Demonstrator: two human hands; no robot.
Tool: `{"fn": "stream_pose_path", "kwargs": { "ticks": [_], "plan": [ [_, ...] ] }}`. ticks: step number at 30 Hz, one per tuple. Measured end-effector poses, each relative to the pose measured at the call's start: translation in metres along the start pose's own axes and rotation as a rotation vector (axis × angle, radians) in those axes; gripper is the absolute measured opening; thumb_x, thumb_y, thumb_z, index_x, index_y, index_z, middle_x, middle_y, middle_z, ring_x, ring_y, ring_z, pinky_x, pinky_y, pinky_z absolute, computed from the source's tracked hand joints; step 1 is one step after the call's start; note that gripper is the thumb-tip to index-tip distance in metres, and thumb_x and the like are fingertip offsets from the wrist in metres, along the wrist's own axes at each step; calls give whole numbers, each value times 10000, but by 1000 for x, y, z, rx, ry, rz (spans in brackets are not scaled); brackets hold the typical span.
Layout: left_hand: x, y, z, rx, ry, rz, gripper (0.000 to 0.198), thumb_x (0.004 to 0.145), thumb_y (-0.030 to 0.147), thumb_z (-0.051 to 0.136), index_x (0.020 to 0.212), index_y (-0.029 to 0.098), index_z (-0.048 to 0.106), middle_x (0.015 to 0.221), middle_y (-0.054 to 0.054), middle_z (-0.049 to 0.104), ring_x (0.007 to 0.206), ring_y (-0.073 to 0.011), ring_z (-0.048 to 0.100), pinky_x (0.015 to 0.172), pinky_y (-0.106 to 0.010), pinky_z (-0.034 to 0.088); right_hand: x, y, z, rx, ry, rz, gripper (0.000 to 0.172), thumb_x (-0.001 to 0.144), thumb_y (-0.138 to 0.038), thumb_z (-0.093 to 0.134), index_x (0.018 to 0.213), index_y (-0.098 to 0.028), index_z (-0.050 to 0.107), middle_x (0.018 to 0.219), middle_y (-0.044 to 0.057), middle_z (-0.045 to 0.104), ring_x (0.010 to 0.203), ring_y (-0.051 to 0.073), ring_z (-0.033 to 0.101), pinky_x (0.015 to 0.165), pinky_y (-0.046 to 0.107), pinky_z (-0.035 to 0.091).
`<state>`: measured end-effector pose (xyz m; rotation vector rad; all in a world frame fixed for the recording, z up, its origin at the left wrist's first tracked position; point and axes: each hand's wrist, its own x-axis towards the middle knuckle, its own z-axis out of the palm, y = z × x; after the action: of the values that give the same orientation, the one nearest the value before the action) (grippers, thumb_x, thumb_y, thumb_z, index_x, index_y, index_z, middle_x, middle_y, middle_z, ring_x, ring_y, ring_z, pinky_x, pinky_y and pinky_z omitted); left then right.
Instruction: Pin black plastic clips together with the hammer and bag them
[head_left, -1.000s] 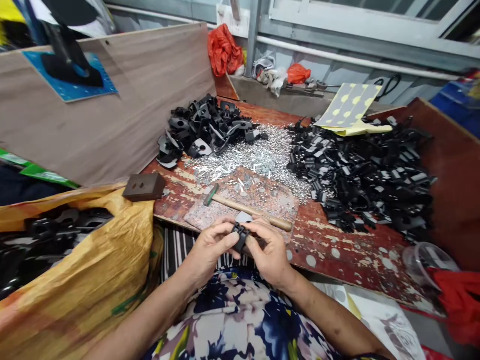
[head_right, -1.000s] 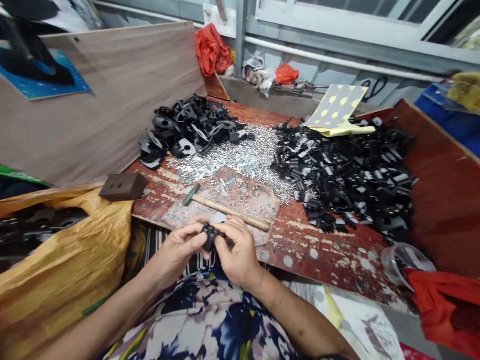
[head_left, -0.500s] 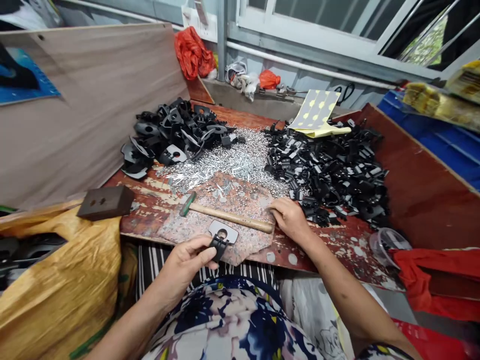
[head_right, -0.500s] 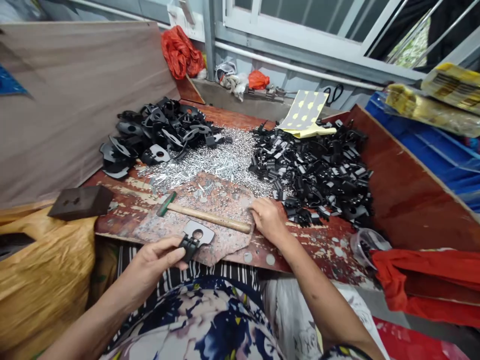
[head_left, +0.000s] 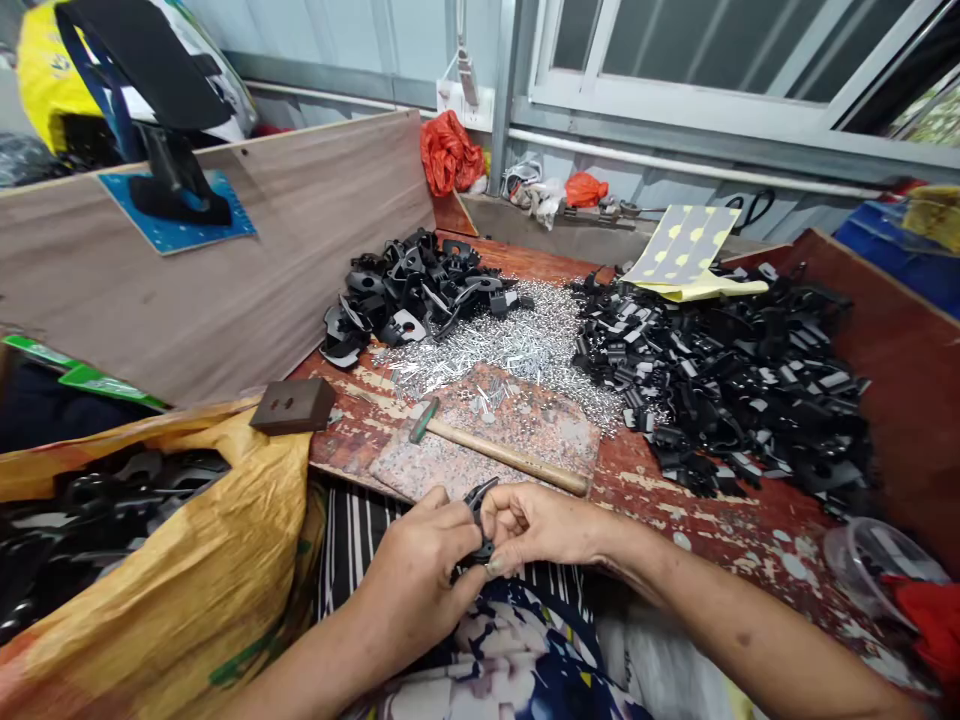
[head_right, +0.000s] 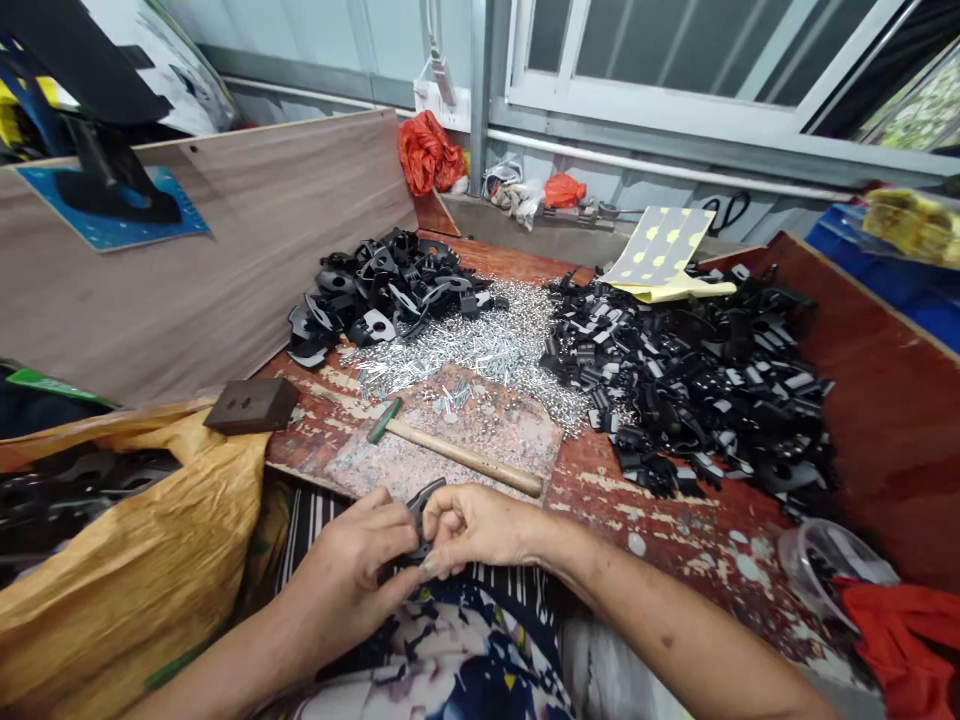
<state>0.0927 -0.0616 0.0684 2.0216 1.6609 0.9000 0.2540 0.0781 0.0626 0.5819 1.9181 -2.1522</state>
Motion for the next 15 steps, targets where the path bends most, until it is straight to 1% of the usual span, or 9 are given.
{"fn": "stream_pose_path", "kwargs": {
  "ticks": [2, 3, 5, 6, 7, 9, 11, 12, 15],
  "plan": [
    [-2, -2, -3, -37, 32, -62, 193, 833, 204, 680, 646, 219, 634, 659, -25, 596, 642, -195, 483, 668, -348, 343, 5, -9, -11, -127, 36, -8, 402, 683, -475, 817, 895, -216, 594, 667, -25, 648, 604, 158, 629, 603, 291, 517],
    [-2, -3, -5, -71, 59, -106, 241, 841, 241, 688, 617, 214, 602, 638, -17, 574, 640, -191, 483, 665, -342, 347, 8, -16, -22, -212, 97, -21, 323, 742, -427, 786, 923, -214, 624, 713, -12, 669, 642, 157, 638, 626, 291, 521],
    [-3, -8, -8, -196, 135, -224, 299, 847, 304, 693, 595, 207, 566, 630, -10, 544, 656, -190, 498, 656, -326, 367, 19, -33, -50, -446, 332, -47, 152, 893, -315, 655, 1011, -220, 660, 877, 29, 716, 768, 159, 661, 716, 302, 528],
    [-3, -12, -9, -290, 172, -296, 302, 841, 328, 698, 599, 204, 568, 645, -10, 539, 661, -187, 503, 638, -312, 379, 27, -41, -66, -586, 488, -51, 139, 953, -257, 569, 1049, -220, 662, 971, 52, 726, 847, 165, 669, 776, 316, 528],
    [-4, -15, -8, -401, 198, -374, 291, 830, 348, 705, 611, 200, 582, 670, -11, 539, 658, -181, 504, 609, -296, 392, 35, -49, -81, -726, 629, -42, 181, 979, -205, 514, 1078, -215, 664, 1048, 71, 727, 930, 178, 672, 842, 336, 522],
    [-7, -22, -6, -635, 229, -518, 274, 793, 373, 734, 630, 192, 609, 719, -7, 532, 631, -160, 488, 538, -263, 415, 54, -59, -103, -940, 781, 1, 191, 965, -144, 528, 1067, -193, 682, 1087, 95, 731, 1040, 210, 670, 937, 360, 500],
    [-10, -28, -3, -804, 261, -611, 294, 746, 374, 778, 601, 183, 608, 724, -1, 515, 616, -143, 469, 484, -237, 434, 73, -62, -112, -1087, 790, 51, 137, 934, -171, 625, 1051, -171, 697, 1088, 107, 727, 1083, 232, 666, 975, 371, 497],
    [-12, -30, -2, -856, 282, -633, 305, 729, 365, 793, 579, 178, 605, 713, 1, 509, 619, -141, 468, 474, -228, 446, 81, -62, -112, -1152, 774, 74, 165, 933, -222, 661, 1084, -165, 691, 1119, 105, 714, 1087, 235, 663, 973, 384, 512],
    [-15, -33, -1, -965, 343, -661, 270, 712, 327, 805, 571, 163, 643, 679, 0, 516, 615, -133, 484, 481, -218, 489, 98, -59, -104, -1319, 693, 115, 370, 964, -383, 654, 1264, -171, 616, 1277, 102, 635, 1104, 235, 648, 938, 446, 561]
  ]
}}
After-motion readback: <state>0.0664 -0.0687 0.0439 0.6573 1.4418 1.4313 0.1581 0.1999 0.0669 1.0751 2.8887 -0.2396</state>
